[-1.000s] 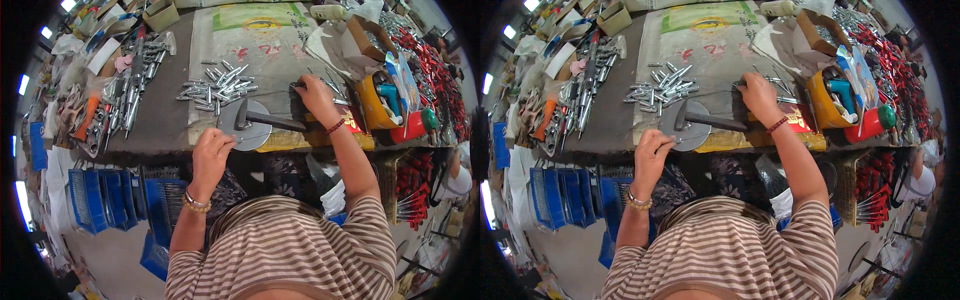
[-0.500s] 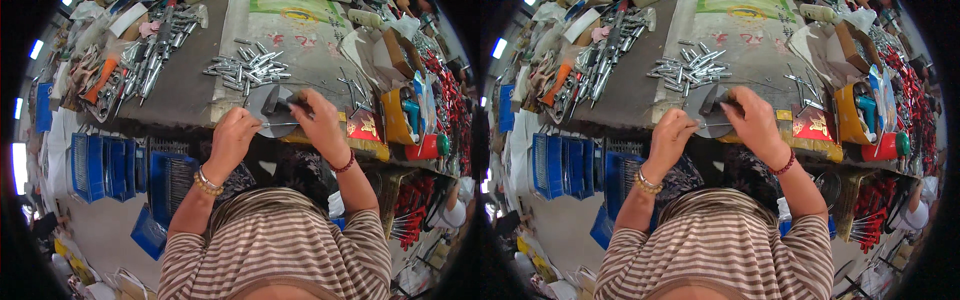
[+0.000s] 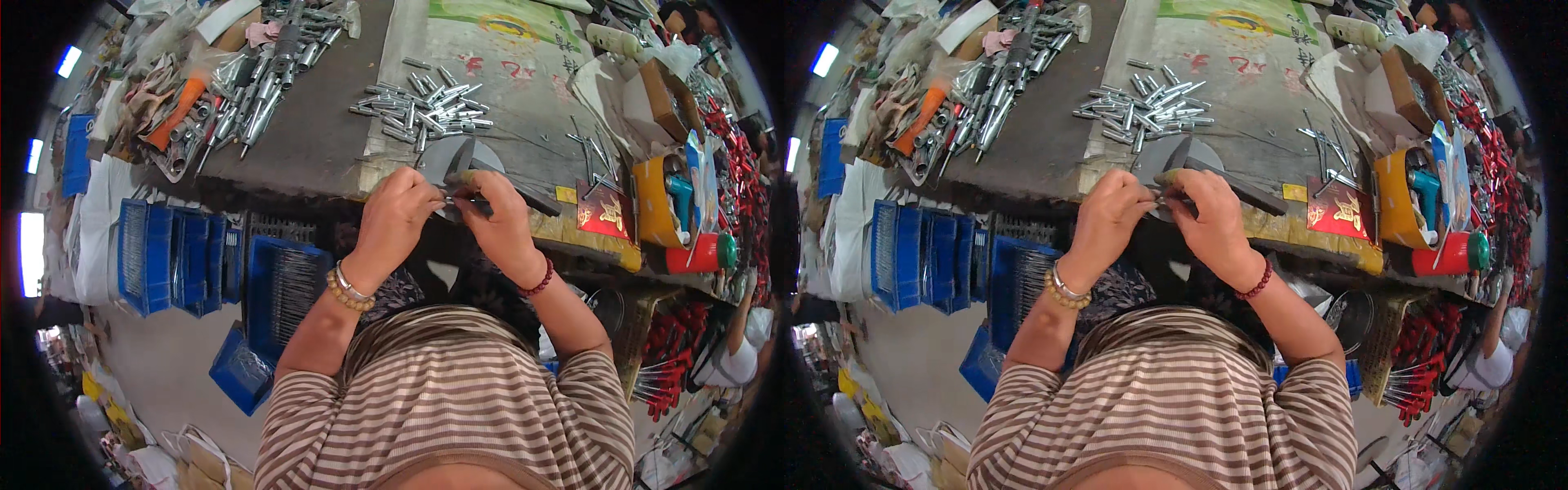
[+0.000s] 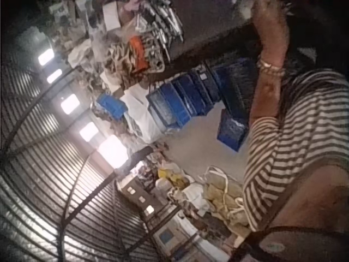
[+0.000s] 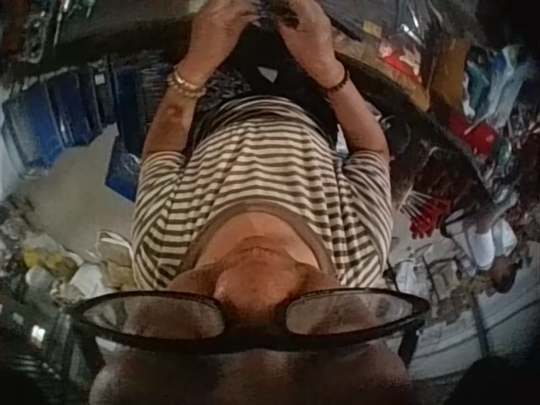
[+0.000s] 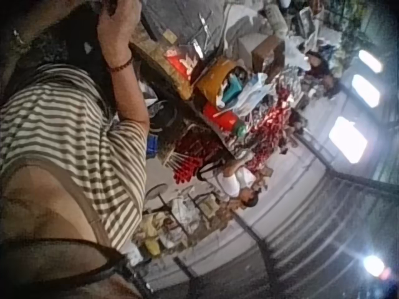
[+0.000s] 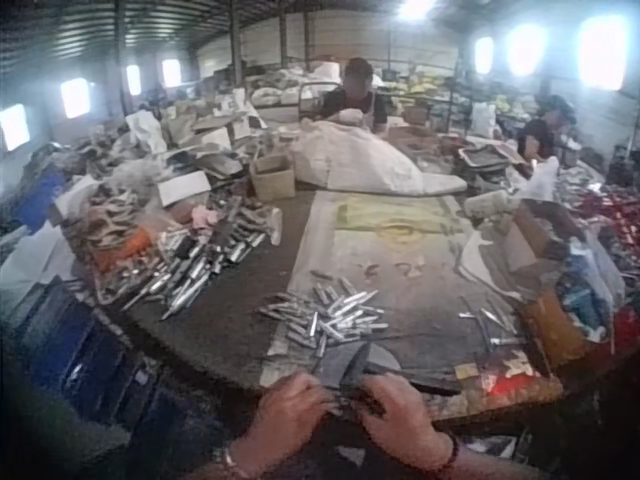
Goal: The person assembles metal components by taking metal rods from blue containers, inserting them into metal sleeves, hammering them on a round metal plate using a small hammer, and placing the assembled pieces back into the blue bins.
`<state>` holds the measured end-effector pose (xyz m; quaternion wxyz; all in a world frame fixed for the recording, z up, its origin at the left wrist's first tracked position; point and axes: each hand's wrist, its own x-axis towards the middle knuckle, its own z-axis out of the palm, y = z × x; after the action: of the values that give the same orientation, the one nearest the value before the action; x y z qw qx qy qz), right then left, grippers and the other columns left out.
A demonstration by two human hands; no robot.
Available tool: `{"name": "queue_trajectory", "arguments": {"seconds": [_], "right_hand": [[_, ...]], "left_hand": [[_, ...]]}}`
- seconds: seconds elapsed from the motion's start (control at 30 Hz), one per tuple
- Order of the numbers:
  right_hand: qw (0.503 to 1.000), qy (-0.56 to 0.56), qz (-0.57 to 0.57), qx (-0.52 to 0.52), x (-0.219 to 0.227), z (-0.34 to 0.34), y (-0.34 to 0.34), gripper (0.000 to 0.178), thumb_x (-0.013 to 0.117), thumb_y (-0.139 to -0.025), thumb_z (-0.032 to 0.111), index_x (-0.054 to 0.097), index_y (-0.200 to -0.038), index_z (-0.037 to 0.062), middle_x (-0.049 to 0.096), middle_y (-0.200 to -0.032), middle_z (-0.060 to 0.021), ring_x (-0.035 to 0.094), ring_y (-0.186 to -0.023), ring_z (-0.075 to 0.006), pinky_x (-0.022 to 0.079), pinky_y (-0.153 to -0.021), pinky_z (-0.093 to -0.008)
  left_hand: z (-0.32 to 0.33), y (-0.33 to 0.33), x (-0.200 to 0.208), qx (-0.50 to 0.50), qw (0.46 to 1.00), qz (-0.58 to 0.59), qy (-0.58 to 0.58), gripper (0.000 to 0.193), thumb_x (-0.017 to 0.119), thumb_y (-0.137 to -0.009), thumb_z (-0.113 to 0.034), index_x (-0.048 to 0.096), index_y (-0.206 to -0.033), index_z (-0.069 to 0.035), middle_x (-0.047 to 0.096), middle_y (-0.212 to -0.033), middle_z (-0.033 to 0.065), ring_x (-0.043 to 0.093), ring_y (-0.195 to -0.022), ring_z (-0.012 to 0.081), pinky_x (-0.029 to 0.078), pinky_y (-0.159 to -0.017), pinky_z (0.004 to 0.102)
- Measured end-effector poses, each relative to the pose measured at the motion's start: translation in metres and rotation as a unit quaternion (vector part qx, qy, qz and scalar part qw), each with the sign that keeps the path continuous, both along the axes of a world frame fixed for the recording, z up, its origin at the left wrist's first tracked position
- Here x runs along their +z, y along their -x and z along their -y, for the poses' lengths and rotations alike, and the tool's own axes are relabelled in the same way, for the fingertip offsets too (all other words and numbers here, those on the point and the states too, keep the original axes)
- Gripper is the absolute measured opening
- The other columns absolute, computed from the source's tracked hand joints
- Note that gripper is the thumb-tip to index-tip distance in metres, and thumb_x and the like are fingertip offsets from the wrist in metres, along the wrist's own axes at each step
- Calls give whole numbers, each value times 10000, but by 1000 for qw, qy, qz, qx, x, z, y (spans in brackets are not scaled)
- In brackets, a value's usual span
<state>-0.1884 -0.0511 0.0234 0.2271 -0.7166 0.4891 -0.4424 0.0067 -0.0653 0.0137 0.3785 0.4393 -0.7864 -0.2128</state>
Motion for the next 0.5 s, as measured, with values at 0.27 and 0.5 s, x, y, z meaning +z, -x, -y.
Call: {"name": "queue_trajectory", "arguments": {"seconds": [0.27,0.5], "right_hand": [[975,131,-177,1,4,1,-7,327,674,-756,-55,684,-1065,53,682,-953,-149,635,-940,-387,512,-825,-483],[961,76,-264,35,6,-7,-1,287,610,-862,-25,671,-1138,23,663,-971,-175,606,-945,-395,480,-845,-498]], "left_hand": [[-2,-1,-12,9,1000,25,13,25,620,-845,-56,608,-839,-34,590,-908,173,601,-867,387,493,-727,501],[-6,7,-26,17,998,-22,59,53,657,-807,-18,613,-790,6,582,-946,156,606,-926,363,503,-794,449]]}}
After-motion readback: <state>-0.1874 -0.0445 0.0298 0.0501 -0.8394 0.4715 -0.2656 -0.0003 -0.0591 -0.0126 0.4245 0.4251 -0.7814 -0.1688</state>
